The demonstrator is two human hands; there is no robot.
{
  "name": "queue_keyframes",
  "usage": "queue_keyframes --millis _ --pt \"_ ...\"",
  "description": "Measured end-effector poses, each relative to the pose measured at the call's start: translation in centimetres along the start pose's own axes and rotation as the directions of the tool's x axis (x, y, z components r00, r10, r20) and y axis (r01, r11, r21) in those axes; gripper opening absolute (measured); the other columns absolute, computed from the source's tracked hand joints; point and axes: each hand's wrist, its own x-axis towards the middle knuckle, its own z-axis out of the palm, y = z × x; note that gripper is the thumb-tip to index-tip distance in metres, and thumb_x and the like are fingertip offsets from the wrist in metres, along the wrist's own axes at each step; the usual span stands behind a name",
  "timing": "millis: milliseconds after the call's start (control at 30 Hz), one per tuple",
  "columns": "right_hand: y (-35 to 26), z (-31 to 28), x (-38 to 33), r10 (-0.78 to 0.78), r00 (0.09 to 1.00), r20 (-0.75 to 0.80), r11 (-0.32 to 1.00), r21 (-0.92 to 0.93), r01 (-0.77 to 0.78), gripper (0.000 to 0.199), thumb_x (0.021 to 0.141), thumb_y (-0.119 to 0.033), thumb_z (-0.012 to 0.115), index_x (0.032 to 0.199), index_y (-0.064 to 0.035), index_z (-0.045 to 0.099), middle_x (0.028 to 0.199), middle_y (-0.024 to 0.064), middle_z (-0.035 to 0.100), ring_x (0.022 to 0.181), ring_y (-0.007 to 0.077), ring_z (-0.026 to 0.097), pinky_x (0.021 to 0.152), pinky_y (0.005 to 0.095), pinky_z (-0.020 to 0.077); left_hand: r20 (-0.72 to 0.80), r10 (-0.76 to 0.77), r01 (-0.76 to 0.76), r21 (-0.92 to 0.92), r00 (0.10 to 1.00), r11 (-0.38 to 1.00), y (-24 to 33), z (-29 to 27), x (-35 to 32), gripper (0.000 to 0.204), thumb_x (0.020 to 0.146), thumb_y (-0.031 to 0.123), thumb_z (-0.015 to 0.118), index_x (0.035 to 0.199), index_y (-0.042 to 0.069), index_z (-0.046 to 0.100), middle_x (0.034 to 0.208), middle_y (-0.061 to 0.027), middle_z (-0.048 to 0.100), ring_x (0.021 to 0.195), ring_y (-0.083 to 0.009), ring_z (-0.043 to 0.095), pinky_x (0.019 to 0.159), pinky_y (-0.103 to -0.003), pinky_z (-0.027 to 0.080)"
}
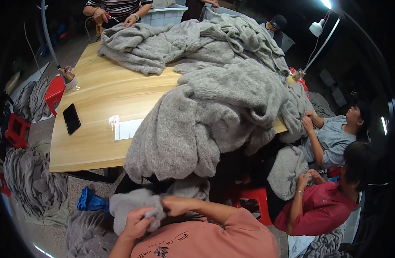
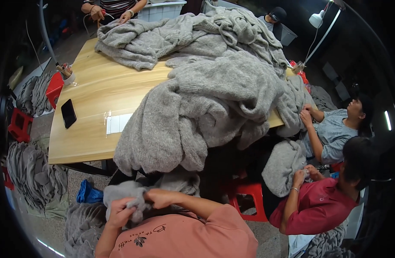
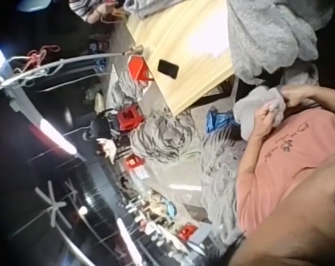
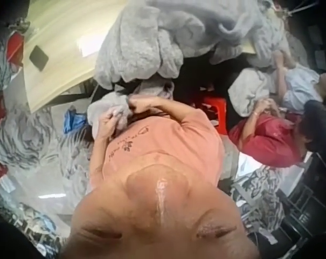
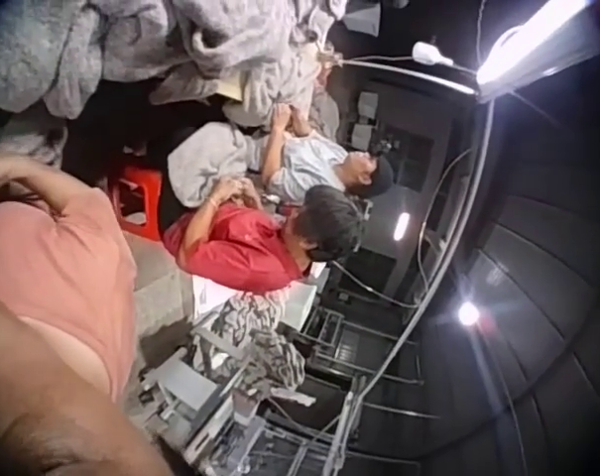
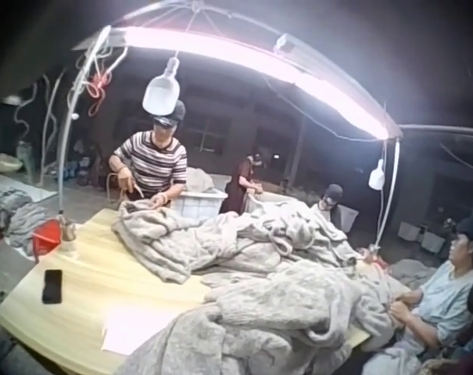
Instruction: Inspecting and turning grey fuzzy fabric garments inside out at a processing table.
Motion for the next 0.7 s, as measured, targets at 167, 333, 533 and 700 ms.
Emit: queue_keyframes --millis 167,333,533,700 --pt "0.6 3.1 0.4 -0.061 0.968 -0.244 0.987 -0.156 0.023 0.031 0.069 -0.009 0.055 0.097 0.0004 0.049 0.086 0.0206 0.056 0.078 0.0400 0.055 0.066 0.0468 0.0429 -0.180 -0.262 0.254 -0.064 0.948 0.965 -5.8 -0.2 -2.5 0.016 0.075 -0.001 0.056 0.090 -0.001 0.061 0.069 0.0020 0.057 0.060 -0.0047 0.047 0.053 -0.020 0.039" --pt "2.1 3.9 1.5 -0.155 0.932 -0.326 0.947 -0.317 0.046 0.016 0.077 -0.019 0.052 0.088 -0.0079 0.051 0.079 0.0132 0.052 0.075 0.0312 0.056 0.060 0.0413 0.0459 -0.520 -0.224 0.326 0.112 0.824 0.939 -6.0 -2.8 -4.2 0.020 0.066 0.008 0.059 0.081 -0.005 0.058 0.066 -0.0057 0.057 0.060 -0.0102 0.049 0.056 -0.027 0.041" --pt "2.7 0.7 -0.6 0.253 0.863 -0.438 0.961 0.220 -0.170 0.057 0.071 -0.006 0.063 0.124 -0.0009 0.040 0.122 0.0171 0.047 0.106 0.0306 0.050 0.088 0.0346 0.0415 -0.602 -0.272 0.174 -0.216 0.751 0.961 -5.1 -4.3 -4.6 0.014 0.078 0.002 0.053 0.089 -0.005 0.058 0.081 -0.0040 0.060 0.072 -0.0084 0.052 0.066 -0.024 0.043" --pt "5.8 1.9 -2.1 0.401 0.883 -0.242 0.533 0.846 -0.010 0.054 0.074 -0.002 0.061 0.123 0.0004 0.041 0.110 0.0151 0.053 0.078 0.0100 0.053 0.066 0.0242 0.0455 -0.616 -0.320 0.100 -0.365 0.720 0.926 -6.0 -4.6 -5.6 0.013 0.079 -0.001 0.055 0.091 -0.005 0.058 0.084 -0.0050 0.061 0.072 -0.0090 0.054 0.068 -0.023 0.043"
